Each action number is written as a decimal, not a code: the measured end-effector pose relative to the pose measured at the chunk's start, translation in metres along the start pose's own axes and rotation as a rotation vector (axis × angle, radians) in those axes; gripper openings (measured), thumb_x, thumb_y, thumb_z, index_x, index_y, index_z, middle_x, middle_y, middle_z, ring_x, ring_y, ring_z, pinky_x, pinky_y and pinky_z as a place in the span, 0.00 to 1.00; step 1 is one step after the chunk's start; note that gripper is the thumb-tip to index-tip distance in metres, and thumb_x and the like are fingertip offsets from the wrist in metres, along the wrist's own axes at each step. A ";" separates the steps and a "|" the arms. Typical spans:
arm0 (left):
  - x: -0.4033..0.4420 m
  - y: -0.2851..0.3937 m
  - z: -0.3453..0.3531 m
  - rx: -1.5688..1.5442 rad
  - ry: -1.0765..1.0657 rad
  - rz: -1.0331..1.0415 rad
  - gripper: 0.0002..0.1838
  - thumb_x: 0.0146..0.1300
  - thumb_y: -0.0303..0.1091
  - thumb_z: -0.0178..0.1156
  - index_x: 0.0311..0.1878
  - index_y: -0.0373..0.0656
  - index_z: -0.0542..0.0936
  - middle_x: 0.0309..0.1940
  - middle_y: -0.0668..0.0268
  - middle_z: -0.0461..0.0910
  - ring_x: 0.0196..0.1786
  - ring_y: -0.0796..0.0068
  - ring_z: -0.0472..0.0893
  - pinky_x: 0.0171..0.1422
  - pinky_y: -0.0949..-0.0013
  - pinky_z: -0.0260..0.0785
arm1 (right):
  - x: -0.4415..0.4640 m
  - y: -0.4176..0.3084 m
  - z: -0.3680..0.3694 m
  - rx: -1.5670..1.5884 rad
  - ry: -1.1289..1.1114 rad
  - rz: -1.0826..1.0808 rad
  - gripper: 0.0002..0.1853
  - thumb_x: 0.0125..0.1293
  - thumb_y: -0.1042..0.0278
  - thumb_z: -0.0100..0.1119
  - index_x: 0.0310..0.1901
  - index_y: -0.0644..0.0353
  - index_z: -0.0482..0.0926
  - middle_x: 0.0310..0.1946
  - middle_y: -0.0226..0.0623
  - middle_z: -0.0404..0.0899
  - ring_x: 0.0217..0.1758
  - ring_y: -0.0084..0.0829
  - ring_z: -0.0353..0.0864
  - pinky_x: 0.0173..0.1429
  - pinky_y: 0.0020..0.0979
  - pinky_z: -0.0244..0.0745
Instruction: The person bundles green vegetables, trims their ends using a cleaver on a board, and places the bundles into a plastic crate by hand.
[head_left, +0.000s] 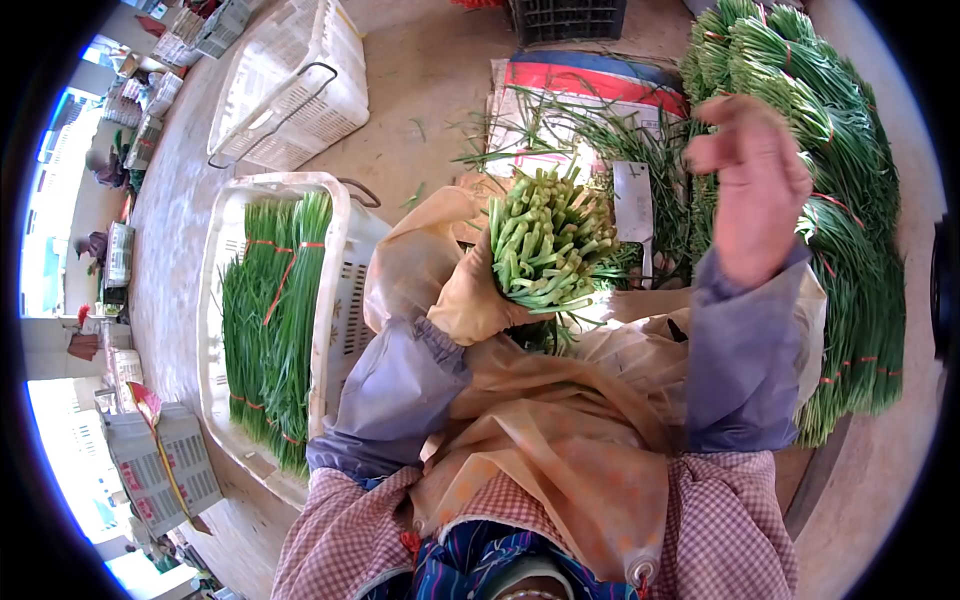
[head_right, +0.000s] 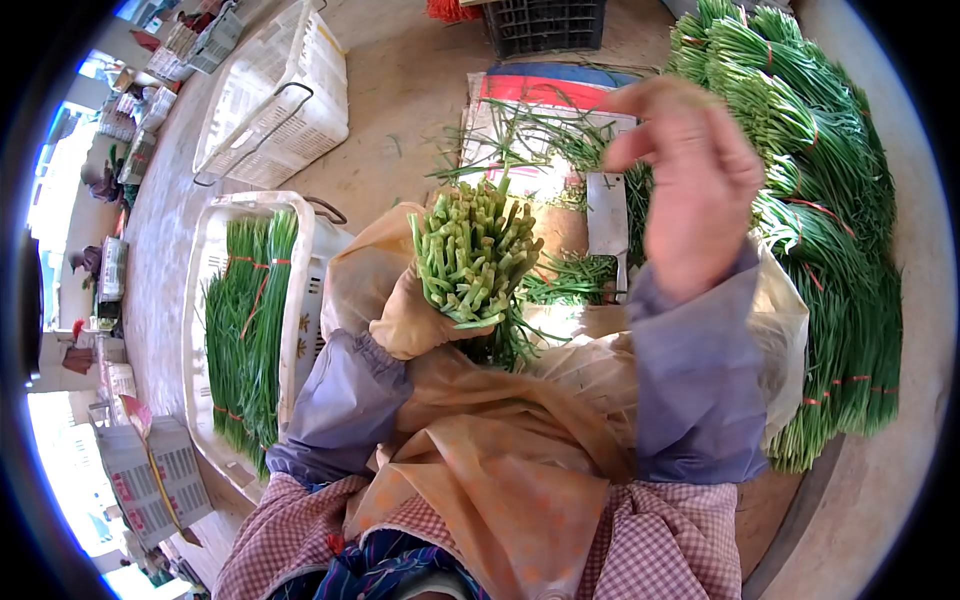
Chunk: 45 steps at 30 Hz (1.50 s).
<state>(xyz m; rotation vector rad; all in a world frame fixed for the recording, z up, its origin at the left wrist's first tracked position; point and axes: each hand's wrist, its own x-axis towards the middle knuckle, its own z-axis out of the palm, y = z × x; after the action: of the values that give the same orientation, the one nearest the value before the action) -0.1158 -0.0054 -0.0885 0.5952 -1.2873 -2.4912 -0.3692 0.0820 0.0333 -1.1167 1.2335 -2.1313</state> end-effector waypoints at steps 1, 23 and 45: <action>0.000 0.001 -0.002 0.035 0.039 0.025 0.43 0.50 0.41 0.76 0.69 0.48 0.68 0.66 0.69 0.74 0.70 0.68 0.70 0.78 0.62 0.58 | 0.014 0.004 -0.021 0.250 0.014 0.010 0.11 0.75 0.69 0.52 0.47 0.66 0.82 0.39 0.39 0.86 0.30 0.23 0.82 0.35 0.29 0.78; 0.181 -0.046 -0.135 1.773 0.229 -0.497 0.49 0.41 0.47 0.77 0.67 0.41 0.67 0.52 0.48 0.79 0.57 0.48 0.79 0.61 0.53 0.73 | -0.146 0.369 -0.102 -0.819 0.236 0.556 0.14 0.62 0.72 0.61 0.50 0.59 0.81 0.42 0.49 0.83 0.47 0.50 0.82 0.55 0.44 0.77; 0.235 -0.131 -0.120 1.904 0.383 -0.565 0.72 0.35 0.59 0.81 0.78 0.42 0.46 0.64 0.52 0.68 0.67 0.55 0.71 0.69 0.54 0.64 | -0.147 0.339 -0.119 -0.595 0.274 0.695 0.10 0.66 0.67 0.59 0.47 0.59 0.78 0.30 0.38 0.84 0.27 0.31 0.81 0.34 0.35 0.75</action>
<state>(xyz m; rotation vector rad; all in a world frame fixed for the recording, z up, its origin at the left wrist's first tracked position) -0.2717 -0.1149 -0.3131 1.7030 -3.1422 -0.3733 -0.3888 0.0718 -0.3544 -0.4560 2.0941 -1.4405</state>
